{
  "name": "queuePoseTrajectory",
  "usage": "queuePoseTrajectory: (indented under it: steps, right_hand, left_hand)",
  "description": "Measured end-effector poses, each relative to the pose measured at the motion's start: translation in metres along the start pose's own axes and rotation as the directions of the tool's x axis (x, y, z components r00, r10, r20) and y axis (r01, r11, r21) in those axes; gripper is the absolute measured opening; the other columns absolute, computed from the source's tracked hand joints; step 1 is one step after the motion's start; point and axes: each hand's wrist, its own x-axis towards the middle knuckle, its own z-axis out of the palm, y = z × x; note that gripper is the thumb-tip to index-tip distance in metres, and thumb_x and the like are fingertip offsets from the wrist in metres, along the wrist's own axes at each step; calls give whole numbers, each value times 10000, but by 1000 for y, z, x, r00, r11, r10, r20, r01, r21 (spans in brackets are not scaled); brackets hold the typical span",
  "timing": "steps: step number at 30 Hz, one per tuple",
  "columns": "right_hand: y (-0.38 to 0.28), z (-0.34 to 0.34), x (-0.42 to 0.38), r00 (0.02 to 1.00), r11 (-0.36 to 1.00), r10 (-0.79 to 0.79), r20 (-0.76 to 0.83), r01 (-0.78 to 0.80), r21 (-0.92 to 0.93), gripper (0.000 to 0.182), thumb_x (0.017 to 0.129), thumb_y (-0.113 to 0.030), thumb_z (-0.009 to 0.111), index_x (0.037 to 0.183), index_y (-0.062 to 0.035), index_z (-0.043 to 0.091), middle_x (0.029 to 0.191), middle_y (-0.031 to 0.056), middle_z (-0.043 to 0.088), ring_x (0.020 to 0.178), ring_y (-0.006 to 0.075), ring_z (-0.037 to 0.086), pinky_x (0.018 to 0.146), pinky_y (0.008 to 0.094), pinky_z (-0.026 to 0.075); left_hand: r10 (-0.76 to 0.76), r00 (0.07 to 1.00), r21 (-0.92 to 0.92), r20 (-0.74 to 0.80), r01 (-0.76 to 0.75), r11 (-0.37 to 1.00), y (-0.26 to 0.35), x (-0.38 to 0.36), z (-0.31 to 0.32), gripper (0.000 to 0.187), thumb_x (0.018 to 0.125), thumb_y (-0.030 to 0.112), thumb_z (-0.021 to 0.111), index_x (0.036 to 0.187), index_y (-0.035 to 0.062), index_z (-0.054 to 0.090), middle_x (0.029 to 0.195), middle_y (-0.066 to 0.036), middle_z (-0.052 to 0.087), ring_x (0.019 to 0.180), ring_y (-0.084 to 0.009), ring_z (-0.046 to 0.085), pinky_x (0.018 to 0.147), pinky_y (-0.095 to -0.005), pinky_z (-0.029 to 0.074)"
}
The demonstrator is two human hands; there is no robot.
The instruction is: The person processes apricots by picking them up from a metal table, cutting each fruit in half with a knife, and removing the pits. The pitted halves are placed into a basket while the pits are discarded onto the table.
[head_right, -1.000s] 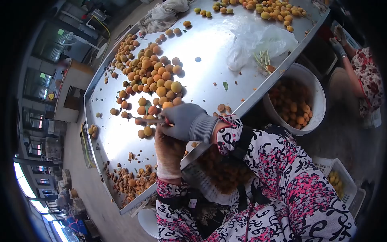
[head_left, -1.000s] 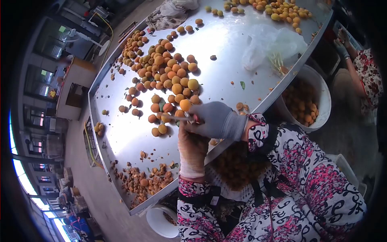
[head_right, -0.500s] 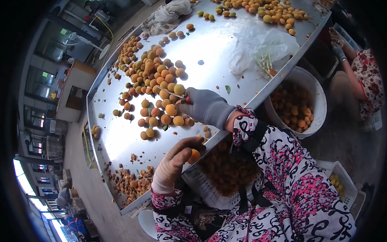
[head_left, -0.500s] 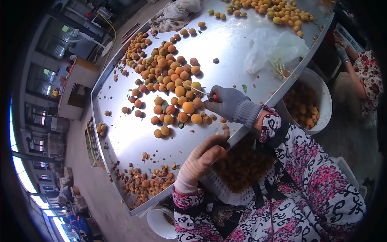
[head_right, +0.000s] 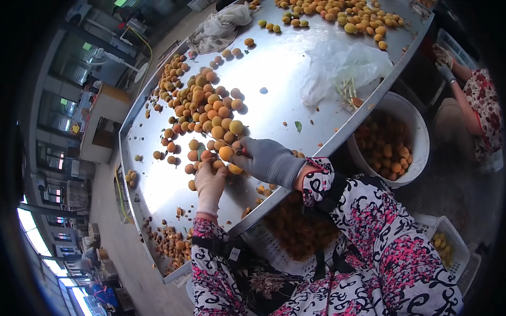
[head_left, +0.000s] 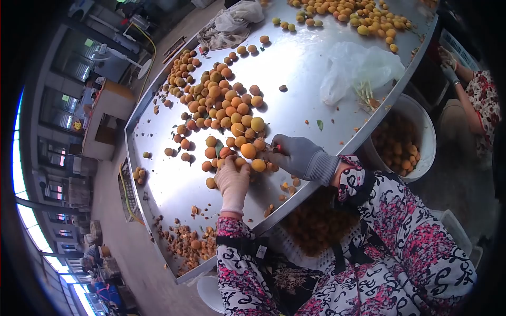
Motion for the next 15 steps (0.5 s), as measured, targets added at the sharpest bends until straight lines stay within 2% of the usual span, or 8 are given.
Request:
queuePoseTrajectory:
  steps: [1, 2, 3, 4, 6, 8, 10, 15]
  right_hand:
    - [0, 1, 0, 1000, 1000, -3, -7, 3, 4, 427, 842, -448, 524, 951, -35, 527, 797, 162, 628, 794, 317, 620, 730, 375, 489]
    - [1, 3, -1, 1000, 997, -4, -8, 5, 76, 417, 853, -429, 529, 958, -26, 518, 747, 155, 606, 739, 281, 615, 686, 347, 475]
    - [1, 6, -2, 1000, 989, -8, -6, 9, 148, 407, 864, -411, 533, 965, -17, 510, 697, 148, 584, 684, 244, 609, 641, 320, 461]
    - [-2, 6, -4, 1000, 988, -13, -5, 14, 155, 407, 864, -411, 533, 965, -17, 510, 697, 148, 584, 684, 244, 609, 641, 320, 461]
    - [-8, 6, -10, 998, 957, -5, 59, -12, 289, 417, 879, -414, 509, 1009, -18, 513, 687, 125, 564, 666, 185, 580, 643, 301, 451]
    - [-7, 16, -12, 997, 956, -70, 39, 56, 288, 406, 895, -401, 485, 1037, -22, 512, 684, 109, 555, 647, 164, 558, 625, 302, 445]
    - [-12, 20, -19, 986, 939, -164, -25, 164, 303, 380, 906, -380, 474, 1038, -26, 513, 695, 112, 559, 647, 161, 557, 621, 302, 440]
    - [-10, 34, -23, 974, 943, -227, 31, 211, 257, 330, 906, -354, 476, 982, -34, 512, 725, 162, 580, 727, 330, 604, 630, 374, 453]
  left_hand:
    - [15, 1000, -542, -2, -14, 840, -8, -4, 6, 426, 792, 272, 584, 1163, 83, 496, 1066, -117, 570, 1006, -253, 540, 833, -353, 427]
    - [29, 1000, -911, -5, -16, 413, -17, -9, 13, 436, 796, 245, 580, 1178, 60, 482, 1058, -105, 570, 1003, -227, 541, 815, -341, 440]
    - [40, 995, -990, 87, 82, 114, -2, -30, -19, 467, 798, 186, 564, 1223, 33, 446, 1048, -95, 559, 976, -198, 543, 790, -339, 466]
    - [154, 978, -948, 142, 179, -261, -3, -39, -24, 524, 788, 164, 574, 1274, 57, 411, 1074, -113, 552, 945, -218, 559, 803, -365, 470]
    - [359, 929, -796, 93, 286, -533, -2, -62, -31, 540, 789, 163, 581, 1285, 54, 399, 1098, -137, 539, 917, -231, 568, 833, -372, 460]
    - [387, 919, -672, 77, 335, -660, 5, -78, -34, 564, 769, 167, 617, 1277, 47, 403, 1084, -174, 545, 916, -248, 571, 876, -394, 438]
    - [301, 948, -665, 101, 289, -688, 18, -92, -40, 539, 790, 179, 610, 1269, 42, 404, 1069, -159, 553, 923, -251, 570, 883, -389, 432]
    - [253, 964, -710, 85, 237, -663, 17, -88, -34, 522, 827, 227, 602, 1263, 29, 392, 1065, -139, 552, 922, -245, 569, 887, -378, 432]
